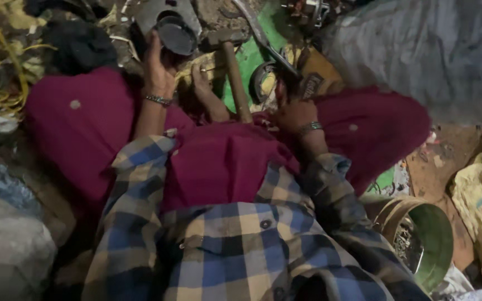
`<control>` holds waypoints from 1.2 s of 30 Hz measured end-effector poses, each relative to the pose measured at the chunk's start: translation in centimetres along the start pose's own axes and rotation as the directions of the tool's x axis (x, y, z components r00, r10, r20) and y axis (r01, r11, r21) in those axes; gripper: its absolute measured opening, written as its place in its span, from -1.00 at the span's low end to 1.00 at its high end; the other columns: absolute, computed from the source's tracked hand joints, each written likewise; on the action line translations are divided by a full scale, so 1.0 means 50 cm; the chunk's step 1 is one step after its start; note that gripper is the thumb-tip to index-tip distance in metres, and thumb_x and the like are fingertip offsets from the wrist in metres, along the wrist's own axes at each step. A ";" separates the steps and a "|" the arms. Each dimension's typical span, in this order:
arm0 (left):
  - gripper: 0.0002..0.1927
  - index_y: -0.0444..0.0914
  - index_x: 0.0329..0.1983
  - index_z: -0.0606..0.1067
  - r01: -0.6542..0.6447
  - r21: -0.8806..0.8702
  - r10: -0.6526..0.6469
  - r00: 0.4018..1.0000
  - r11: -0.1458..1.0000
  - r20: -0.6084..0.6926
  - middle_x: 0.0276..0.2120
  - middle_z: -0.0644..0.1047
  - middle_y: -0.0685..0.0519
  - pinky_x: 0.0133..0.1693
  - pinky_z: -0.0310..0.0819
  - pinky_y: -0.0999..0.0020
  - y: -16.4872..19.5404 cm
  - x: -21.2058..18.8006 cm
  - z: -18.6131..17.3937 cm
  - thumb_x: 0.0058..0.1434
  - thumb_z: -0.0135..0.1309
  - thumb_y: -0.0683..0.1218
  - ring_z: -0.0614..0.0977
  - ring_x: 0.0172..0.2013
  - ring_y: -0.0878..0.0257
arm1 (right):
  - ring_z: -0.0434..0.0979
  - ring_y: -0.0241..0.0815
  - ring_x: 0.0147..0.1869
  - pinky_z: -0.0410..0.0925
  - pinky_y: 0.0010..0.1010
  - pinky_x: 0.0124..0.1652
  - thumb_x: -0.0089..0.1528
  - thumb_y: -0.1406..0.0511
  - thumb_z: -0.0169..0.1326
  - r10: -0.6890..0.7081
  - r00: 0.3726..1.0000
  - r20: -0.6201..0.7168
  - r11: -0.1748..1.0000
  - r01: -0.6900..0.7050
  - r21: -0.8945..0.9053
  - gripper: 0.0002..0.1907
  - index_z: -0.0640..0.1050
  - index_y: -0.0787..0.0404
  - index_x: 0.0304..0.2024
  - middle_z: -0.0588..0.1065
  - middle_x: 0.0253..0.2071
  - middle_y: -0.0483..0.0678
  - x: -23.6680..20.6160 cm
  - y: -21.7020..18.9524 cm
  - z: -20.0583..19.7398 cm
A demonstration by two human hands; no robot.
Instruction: The person sits on the floor and repeatedly strikes a small metal component with a hammer while holding it in place with pliers. The person adjusts the component's position several times and continues hammering to shape or separate parts.
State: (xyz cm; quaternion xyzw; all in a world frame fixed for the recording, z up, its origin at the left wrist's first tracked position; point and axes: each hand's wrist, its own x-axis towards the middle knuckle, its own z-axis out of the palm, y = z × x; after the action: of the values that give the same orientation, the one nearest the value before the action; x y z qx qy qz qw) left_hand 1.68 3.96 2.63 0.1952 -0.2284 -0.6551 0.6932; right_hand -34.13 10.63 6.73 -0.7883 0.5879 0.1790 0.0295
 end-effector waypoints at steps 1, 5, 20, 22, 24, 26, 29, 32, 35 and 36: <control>-0.38 -0.28 0.43 0.32 0.008 0.014 -0.007 1.000 1.000 -0.024 0.29 0.44 -0.14 0.24 0.60 0.02 -0.007 0.003 -0.008 0.51 0.00 0.21 0.53 0.29 -0.04 | 0.63 0.29 -0.15 0.41 0.15 -0.17 0.21 -0.24 -0.06 -0.010 0.999 -0.044 0.999 0.012 0.047 0.05 0.15 0.35 0.48 0.60 -0.14 0.26 0.005 -0.005 0.006; -0.38 -0.18 0.40 0.31 0.020 0.039 -0.014 0.988 0.999 -0.152 0.27 0.44 -0.07 0.16 0.63 -0.04 -0.015 -0.003 -0.041 0.40 0.07 0.21 0.54 0.27 -0.03 | 0.64 0.20 -0.04 0.45 0.08 -0.07 0.32 -0.21 -0.18 -0.070 0.955 0.289 0.998 0.066 0.025 -0.40 0.68 -0.06 0.00 0.61 -0.06 0.12 0.029 -0.017 0.004; -0.43 -0.18 0.37 0.37 0.061 -0.045 -0.071 0.954 0.997 -0.291 0.28 0.45 0.02 0.31 0.45 0.04 -0.011 -0.017 -0.088 0.43 0.03 0.21 0.51 0.28 0.08 | 0.64 0.20 -0.06 0.47 -0.01 -0.04 0.22 -0.16 0.16 0.115 0.993 0.009 0.974 -0.114 0.197 -0.40 0.68 0.23 -0.13 0.61 -0.14 0.24 0.283 0.079 -0.125; -0.42 -0.21 0.37 0.38 0.076 -0.036 -0.083 0.962 0.996 -0.259 0.30 0.45 -0.01 0.32 0.44 0.03 -0.003 -0.022 -0.098 0.47 0.01 0.24 0.50 0.29 0.06 | 0.62 0.18 0.00 0.45 0.01 -0.01 0.17 -0.19 0.12 0.209 0.974 0.088 0.966 -0.220 0.139 -0.39 0.68 0.17 -0.12 0.61 -0.09 0.17 0.292 0.060 -0.128; -0.39 -0.19 0.40 0.36 0.055 0.029 -0.045 0.959 0.998 -0.281 0.33 0.45 0.00 0.32 0.44 0.03 0.005 -0.025 -0.105 0.45 0.00 0.25 0.51 0.31 0.07 | 0.64 0.17 0.02 0.46 0.00 0.01 0.19 -0.16 0.09 0.243 0.963 0.117 0.950 -0.260 0.170 -0.42 0.68 0.15 -0.11 0.62 -0.06 0.14 0.296 0.045 -0.129; -0.37 -0.16 0.42 0.33 0.067 0.030 -0.056 0.959 0.997 -0.279 0.34 0.44 0.02 0.31 0.46 0.00 0.007 -0.021 -0.108 0.43 -0.02 0.26 0.51 0.32 0.07 | 0.65 0.16 0.04 0.48 -0.01 0.03 0.20 -0.13 0.05 0.238 0.963 0.123 0.936 -0.261 0.235 -0.46 0.69 0.12 -0.10 0.62 -0.02 0.12 0.300 0.037 -0.130; -0.37 -0.16 0.45 0.32 0.066 0.086 -0.042 0.965 0.994 -0.259 0.35 0.43 0.00 0.34 0.44 -0.01 0.005 -0.016 -0.106 0.47 -0.02 0.26 0.48 0.35 0.04 | 0.63 0.17 0.03 0.46 -0.02 0.03 0.12 -0.16 0.12 0.165 0.984 0.069 0.938 -0.179 0.299 -0.41 0.67 0.13 -0.10 0.61 -0.03 0.14 0.296 0.034 -0.128; -0.37 -0.19 0.44 0.33 0.055 0.152 -0.009 0.958 0.987 -0.287 0.33 0.44 -0.02 0.33 0.43 -0.01 0.001 -0.015 -0.102 0.48 -0.01 0.26 0.48 0.35 0.03 | 0.61 0.21 0.03 0.46 0.00 0.02 0.21 -0.24 0.06 0.198 0.973 0.119 0.933 -0.224 0.280 -0.35 0.68 0.15 -0.11 0.59 -0.01 0.17 0.289 0.035 -0.117; -0.37 -0.18 0.39 0.33 0.058 0.213 0.020 0.938 0.975 -0.346 0.28 0.47 0.00 0.29 0.49 0.01 0.001 -0.015 -0.099 0.42 0.02 0.25 0.52 0.31 0.06 | 0.63 0.20 -0.11 0.48 0.00 -0.14 0.06 -0.17 0.23 0.348 0.937 -0.034 0.865 -0.308 0.395 -0.37 0.62 0.14 -0.07 0.60 -0.16 0.21 0.280 0.045 -0.096; -0.38 -0.17 0.37 0.32 0.060 0.231 0.030 0.929 0.971 -0.368 0.26 0.47 0.01 0.28 0.52 0.02 0.002 -0.014 -0.098 0.39 0.03 0.24 0.54 0.29 0.07 | 0.65 0.18 -0.12 0.49 -0.03 -0.15 0.09 -0.10 0.24 0.397 0.914 -0.086 0.827 -0.315 0.465 -0.45 0.64 0.15 -0.11 0.61 -0.17 0.20 0.277 0.052 -0.088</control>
State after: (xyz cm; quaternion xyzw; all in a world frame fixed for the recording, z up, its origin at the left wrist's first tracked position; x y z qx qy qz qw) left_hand 4.52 4.54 -1.37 0.3983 -0.1696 -0.5800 0.6900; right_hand -32.11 -4.00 6.87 -0.6497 0.7501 -0.0282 0.1204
